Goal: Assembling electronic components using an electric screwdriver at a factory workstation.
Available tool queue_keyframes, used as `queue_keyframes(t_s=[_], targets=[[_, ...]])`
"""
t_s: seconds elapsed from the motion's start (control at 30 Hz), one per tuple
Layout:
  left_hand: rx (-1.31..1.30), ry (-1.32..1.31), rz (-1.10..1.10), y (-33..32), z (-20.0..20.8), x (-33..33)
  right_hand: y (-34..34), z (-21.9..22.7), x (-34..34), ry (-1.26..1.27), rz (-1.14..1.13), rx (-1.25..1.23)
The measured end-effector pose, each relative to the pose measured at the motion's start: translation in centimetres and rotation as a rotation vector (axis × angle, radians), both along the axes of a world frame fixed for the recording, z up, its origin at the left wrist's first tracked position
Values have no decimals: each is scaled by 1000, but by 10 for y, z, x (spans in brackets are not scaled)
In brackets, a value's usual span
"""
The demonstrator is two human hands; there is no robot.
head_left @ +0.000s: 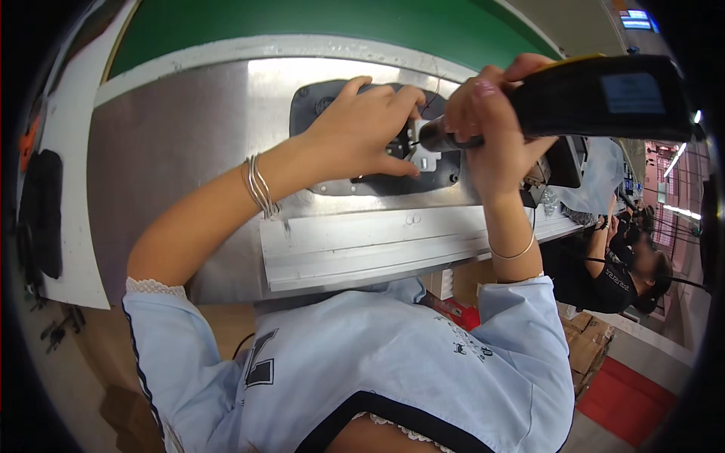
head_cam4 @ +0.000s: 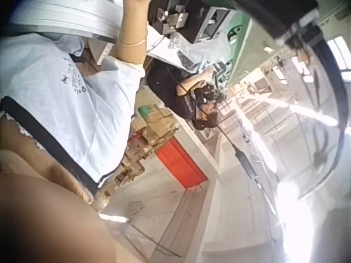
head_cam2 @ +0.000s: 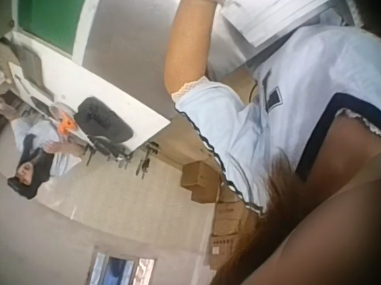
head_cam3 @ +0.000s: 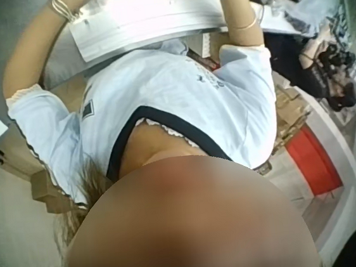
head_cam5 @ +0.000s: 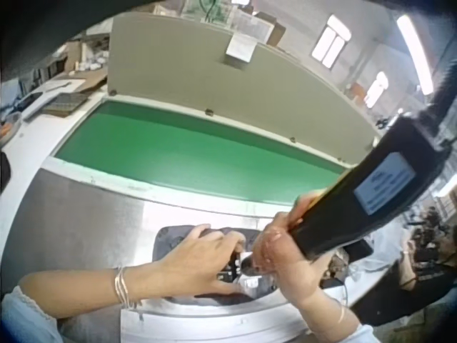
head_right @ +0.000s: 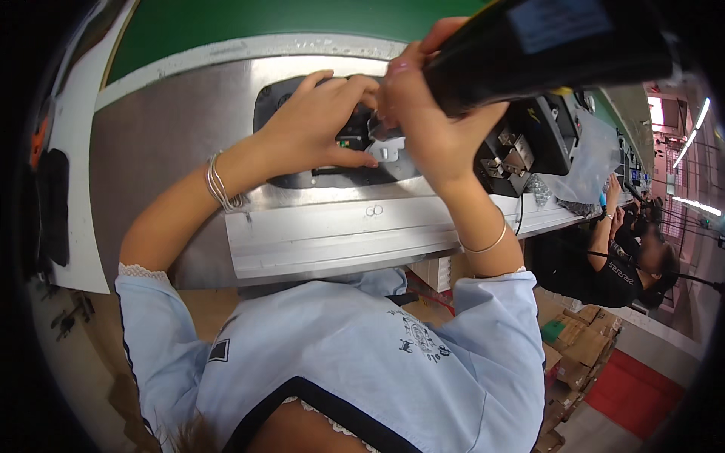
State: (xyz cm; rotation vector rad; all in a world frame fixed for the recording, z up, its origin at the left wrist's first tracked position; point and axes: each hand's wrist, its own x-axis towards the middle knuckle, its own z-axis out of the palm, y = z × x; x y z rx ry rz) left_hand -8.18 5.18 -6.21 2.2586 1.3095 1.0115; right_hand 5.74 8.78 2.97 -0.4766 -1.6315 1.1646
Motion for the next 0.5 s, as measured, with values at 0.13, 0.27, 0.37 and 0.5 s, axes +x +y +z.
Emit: queue_keyframes(t_s=[0.13,0.27,0.37,0.5], targets=[[-77,24,-2,1,10,-4,5,1,0,-47,-72,-25],[-60,97,-23,-5,18,-8,0,7,12,-4,61,-73],[190,231,51,0,21,-4,-14,20,45,101,113,10],[288,270,77,53,14,-13,-40,19,95,174,89,-64]])
